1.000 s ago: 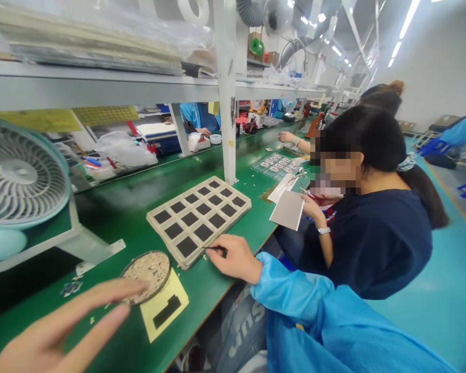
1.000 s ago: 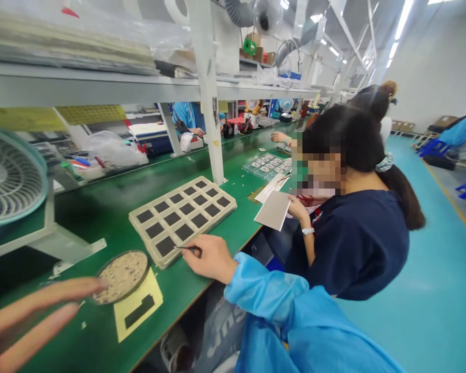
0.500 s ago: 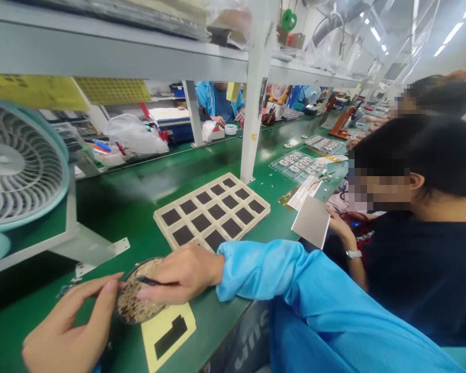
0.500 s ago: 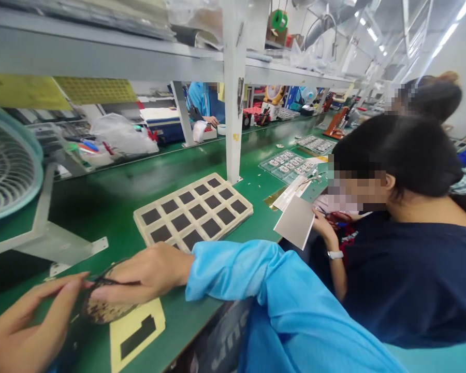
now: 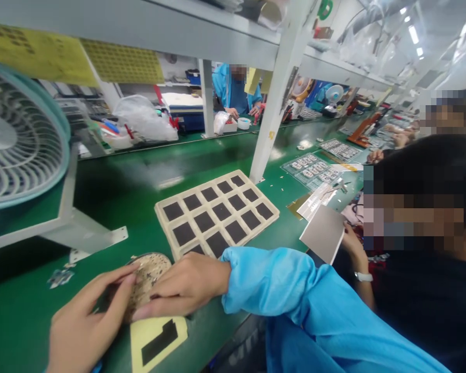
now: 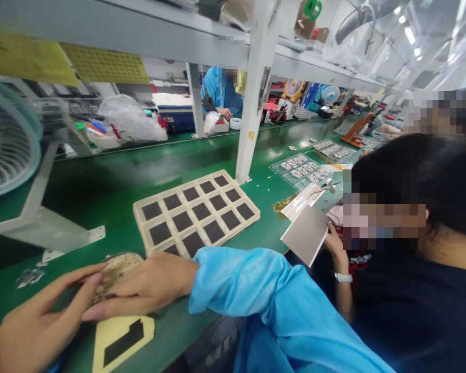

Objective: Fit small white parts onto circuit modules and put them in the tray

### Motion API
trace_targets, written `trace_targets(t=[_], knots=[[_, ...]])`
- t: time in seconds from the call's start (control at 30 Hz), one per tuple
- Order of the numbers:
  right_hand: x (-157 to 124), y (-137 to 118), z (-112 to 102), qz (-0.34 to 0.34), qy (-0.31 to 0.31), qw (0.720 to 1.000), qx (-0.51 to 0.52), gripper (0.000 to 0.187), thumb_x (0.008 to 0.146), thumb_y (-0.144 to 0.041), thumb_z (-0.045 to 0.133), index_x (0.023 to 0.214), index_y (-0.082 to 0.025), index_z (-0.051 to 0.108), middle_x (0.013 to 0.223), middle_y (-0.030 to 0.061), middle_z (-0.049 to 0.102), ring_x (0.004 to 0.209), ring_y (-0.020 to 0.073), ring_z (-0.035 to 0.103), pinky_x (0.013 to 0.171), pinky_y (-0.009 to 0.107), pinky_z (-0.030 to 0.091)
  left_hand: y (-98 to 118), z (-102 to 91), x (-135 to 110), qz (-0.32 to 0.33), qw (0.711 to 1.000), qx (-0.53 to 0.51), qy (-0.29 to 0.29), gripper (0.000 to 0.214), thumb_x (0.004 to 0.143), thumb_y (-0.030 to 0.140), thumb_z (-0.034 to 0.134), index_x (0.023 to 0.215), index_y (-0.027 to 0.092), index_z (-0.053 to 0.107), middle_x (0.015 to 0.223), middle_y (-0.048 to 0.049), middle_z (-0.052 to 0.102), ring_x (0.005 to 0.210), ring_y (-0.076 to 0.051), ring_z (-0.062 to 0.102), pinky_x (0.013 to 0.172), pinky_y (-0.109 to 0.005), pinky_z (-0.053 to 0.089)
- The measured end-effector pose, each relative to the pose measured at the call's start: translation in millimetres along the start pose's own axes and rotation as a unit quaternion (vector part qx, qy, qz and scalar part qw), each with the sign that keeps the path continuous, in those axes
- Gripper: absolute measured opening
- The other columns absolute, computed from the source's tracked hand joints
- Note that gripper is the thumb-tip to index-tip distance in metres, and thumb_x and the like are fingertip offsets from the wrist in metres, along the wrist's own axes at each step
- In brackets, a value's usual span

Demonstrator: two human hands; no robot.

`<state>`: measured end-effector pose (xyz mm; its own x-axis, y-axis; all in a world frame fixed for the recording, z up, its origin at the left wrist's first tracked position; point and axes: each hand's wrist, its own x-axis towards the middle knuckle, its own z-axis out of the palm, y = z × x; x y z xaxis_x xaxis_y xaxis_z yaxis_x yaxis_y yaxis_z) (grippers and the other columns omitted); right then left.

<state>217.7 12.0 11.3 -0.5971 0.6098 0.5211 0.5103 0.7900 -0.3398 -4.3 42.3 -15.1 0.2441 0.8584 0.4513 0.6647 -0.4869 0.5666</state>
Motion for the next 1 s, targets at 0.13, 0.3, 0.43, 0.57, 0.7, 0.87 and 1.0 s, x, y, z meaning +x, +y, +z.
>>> trace_targets(t=[0.13,0.3,0.43,0.57,0.7,0.87,1.0], knots=[[-3,-1,-3,-0.008,0.003,1.0,0.012,0.056,0.102,-0.05,0.052,0.055,-0.022,0.042,0.057,-0.0026,0.056,0.06,0.0114,0.057,0.056,0.027,0.04,11,5.7,-1,0.001,1.0,-0.031,-0.005,0.017,0.092,0.044,0.063,0.097,0.032,0.075,0.101,0.0028,0.078,0.092,-0.024,0.074,0.086,-0.037,0.059],[-6,-3,-4,0.003,0.004,0.999,0.044,0.053,0.102,-0.046,0.051,0.056,-0.021,0.041,0.055,-0.0016,0.052,0.056,0.0117,0.054,0.054,0.028,0.035,16,8.2,-5,0.023,0.997,-0.072,-0.016,0.015,0.096,0.032,0.062,0.099,0.025,0.075,0.098,-0.0021,0.075,0.09,-0.019,0.071,0.082,-0.032,0.055],[-8,-3,-3,0.017,-0.003,0.998,0.06,0.053,0.102,-0.046,0.053,0.057,-0.021,0.041,0.055,-0.0013,0.051,0.053,0.0105,0.048,0.053,0.028,0.032,17,10.1,-5,0.031,0.996,-0.083,-0.017,0.014,0.097,0.026,0.061,0.1,0.024,0.075,0.096,-0.002,0.073,0.092,-0.018,0.068,0.084,-0.032,0.053],[-10,-3,-2,0.025,-0.021,0.997,0.074,0.052,0.103,-0.044,0.052,0.057,-0.021,0.043,0.057,-0.0005,0.055,0.054,0.0104,0.049,0.055,0.028,0.033,17,12.3,-5,0.036,0.996,-0.081,-0.016,0.016,0.098,0.024,0.059,0.1,0.023,0.074,0.098,-0.003,0.073,0.096,-0.019,0.066,0.088,-0.034,0.053],[-11,-1,-1,0.035,-0.053,0.992,0.111,0.049,0.106,-0.043,0.046,0.064,-0.02,0.056,0.064,0.002,0.064,0.061,0.0116,0.058,0.059,0.027,0.038,21,14.8,-11,0.06,0.996,0.013,-0.063,0.024,0.097,0.03,0.061,0.117,0.023,0.073,0.127,-0.0086,0.068,0.126,-0.028,0.056,0.11,-0.048,0.044],[-10,-1,0,0.048,-0.063,0.987,0.136,0.047,0.106,-0.041,0.046,0.068,-0.019,0.062,0.064,0.0024,0.065,0.06,0.0116,0.058,0.06,0.027,0.04,17,10.9,-4,0.043,0.994,0.052,-0.083,0.031,0.099,0.038,0.058,0.122,0.024,0.072,0.138,-0.0073,0.064,0.135,-0.029,0.05,0.115,-0.048,0.039],[-10,-4,1,0.055,-0.056,0.99,0.116,0.051,0.104,-0.043,0.05,0.06,-0.019,0.053,0.058,0.0005,0.055,0.055,0.0102,0.049,0.057,0.027,0.034,-20,-15.8,16,-0.075,0.991,0.108,0.019,0.029,0.099,0.039,0.054,0.095,0.02,0.076,0.1,-0.0071,0.075,0.101,-0.025,0.064,0.098,-0.04,0.048]])
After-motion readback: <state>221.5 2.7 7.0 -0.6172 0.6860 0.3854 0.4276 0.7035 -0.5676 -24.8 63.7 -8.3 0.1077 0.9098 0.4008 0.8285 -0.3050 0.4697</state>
